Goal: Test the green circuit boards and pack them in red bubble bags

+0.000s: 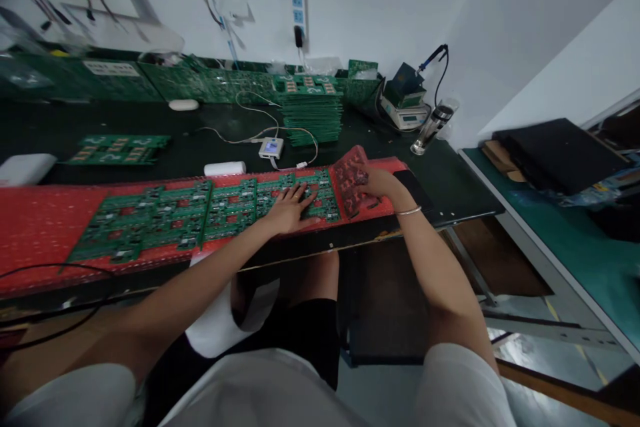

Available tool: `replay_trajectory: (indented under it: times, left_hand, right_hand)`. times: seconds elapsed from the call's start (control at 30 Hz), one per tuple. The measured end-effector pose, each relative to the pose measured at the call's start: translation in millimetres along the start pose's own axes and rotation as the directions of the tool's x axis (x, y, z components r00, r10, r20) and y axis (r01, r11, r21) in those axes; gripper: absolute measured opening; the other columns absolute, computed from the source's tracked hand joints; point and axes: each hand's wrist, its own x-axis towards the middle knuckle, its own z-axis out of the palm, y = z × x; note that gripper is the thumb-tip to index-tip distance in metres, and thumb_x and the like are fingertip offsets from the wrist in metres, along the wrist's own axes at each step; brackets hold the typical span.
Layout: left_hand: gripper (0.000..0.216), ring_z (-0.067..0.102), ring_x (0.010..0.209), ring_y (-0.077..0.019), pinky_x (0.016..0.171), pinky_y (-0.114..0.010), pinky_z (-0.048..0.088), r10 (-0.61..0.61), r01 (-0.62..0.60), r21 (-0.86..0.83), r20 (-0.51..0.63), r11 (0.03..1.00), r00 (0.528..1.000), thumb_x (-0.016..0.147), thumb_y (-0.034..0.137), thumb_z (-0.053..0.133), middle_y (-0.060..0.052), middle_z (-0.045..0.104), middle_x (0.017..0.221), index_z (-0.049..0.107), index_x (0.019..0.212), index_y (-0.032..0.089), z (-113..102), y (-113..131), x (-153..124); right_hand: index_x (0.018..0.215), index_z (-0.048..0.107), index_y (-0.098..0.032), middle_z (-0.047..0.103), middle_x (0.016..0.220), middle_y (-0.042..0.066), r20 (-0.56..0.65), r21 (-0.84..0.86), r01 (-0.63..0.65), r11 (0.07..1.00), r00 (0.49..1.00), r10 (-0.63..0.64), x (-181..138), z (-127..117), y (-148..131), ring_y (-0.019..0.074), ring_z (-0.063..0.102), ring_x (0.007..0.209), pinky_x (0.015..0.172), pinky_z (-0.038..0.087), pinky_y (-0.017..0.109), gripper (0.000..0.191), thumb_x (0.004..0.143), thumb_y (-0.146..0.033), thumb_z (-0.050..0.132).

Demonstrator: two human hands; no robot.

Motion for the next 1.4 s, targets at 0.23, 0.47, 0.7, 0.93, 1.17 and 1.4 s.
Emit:
replay_trajectory:
  times: [0.23,0.47,0.7,0.93,1.17,1.4]
  left_hand:
    - [0.083,0.02,0.156,-0.0382,0.123,-0.06,0.016,0.012,-0.013,-0.055,-0.021,0.998,1.0,0.091,0.068,0.056,-0.019,0.023,0.168,0.039,0.158,0.022,-3,11,8]
    - [0.064,0.019,0.157,-0.0337,0.125,-0.054,0.021,0.011,-0.018,-0.084,-0.09,0.996,0.996,0.1,0.045,0.046,-0.019,0.022,0.168,0.039,0.157,0.016,-1,-13,-4]
    - [0.065,0.019,0.157,-0.035,0.127,-0.056,0.015,-0.074,0.072,-0.029,-0.084,0.997,0.994,0.102,0.044,0.043,-0.018,0.024,0.167,0.038,0.157,0.011,-2,-54,-39]
    - [0.07,0.035,0.151,-0.0325,0.126,-0.05,0.021,0.087,-0.118,-0.114,-0.247,0.987,0.965,0.1,0.05,0.045,-0.022,0.048,0.154,0.04,0.154,0.006,6,-16,-43]
    - [0.071,0.036,0.15,-0.0327,0.126,-0.049,0.022,0.106,-0.125,-0.1,-0.175,0.987,0.979,0.103,0.055,0.038,-0.021,0.048,0.155,0.041,0.154,0.006,1,-22,-46]
    - [0.073,0.017,0.157,-0.0372,0.126,-0.057,0.012,-0.042,0.035,-0.064,-0.1,0.997,0.994,0.094,0.068,0.05,-0.01,0.026,0.168,0.044,0.155,0.029,2,-83,-70]
  right_hand:
    - [0.154,0.044,-0.023,0.071,0.126,0.019,-0.028,-0.291,-0.075,0.954,0.997,0.07,-4,-6,-82,0.0382,0.069,0.112,0.087,0.054,0.044,0.07,0.088,-0.03,0.067]
    - [0.162,0.025,-0.021,0.069,0.132,0.017,0.108,-0.229,0.171,0.958,0.983,-0.15,9,19,-148,0.0331,0.067,0.119,0.096,0.053,0.04,0.085,0.09,-0.039,0.066]
    - [0.16,0.028,-0.012,0.071,0.125,0.021,0.026,-0.037,0.211,0.977,0.977,-0.21,18,59,-160,0.0341,0.07,0.114,0.095,0.053,0.041,0.092,0.087,-0.048,0.071]
    - [0.148,0.048,-0.013,0.07,0.123,0.02,-0.172,0.299,-0.057,0.952,0.979,0.113,18,56,-75,0.0316,0.07,0.104,0.091,0.057,0.044,0.088,0.078,-0.058,0.078]
    - [0.164,0.015,-0.028,0.053,0.153,0.009,-0.127,0.531,0.149,0.834,0.987,-0.096,28,71,-72,0.0237,0.062,0.129,0.102,0.056,0.041,0.09,0.092,-0.04,0.066]
    - [0.157,0.039,-0.023,0.051,0.155,0.01,-0.038,0.34,0.18,0.923,0.983,-0.178,39,48,-90,0.0251,0.056,0.137,0.114,0.046,0.042,0.071,0.092,-0.032,0.065]
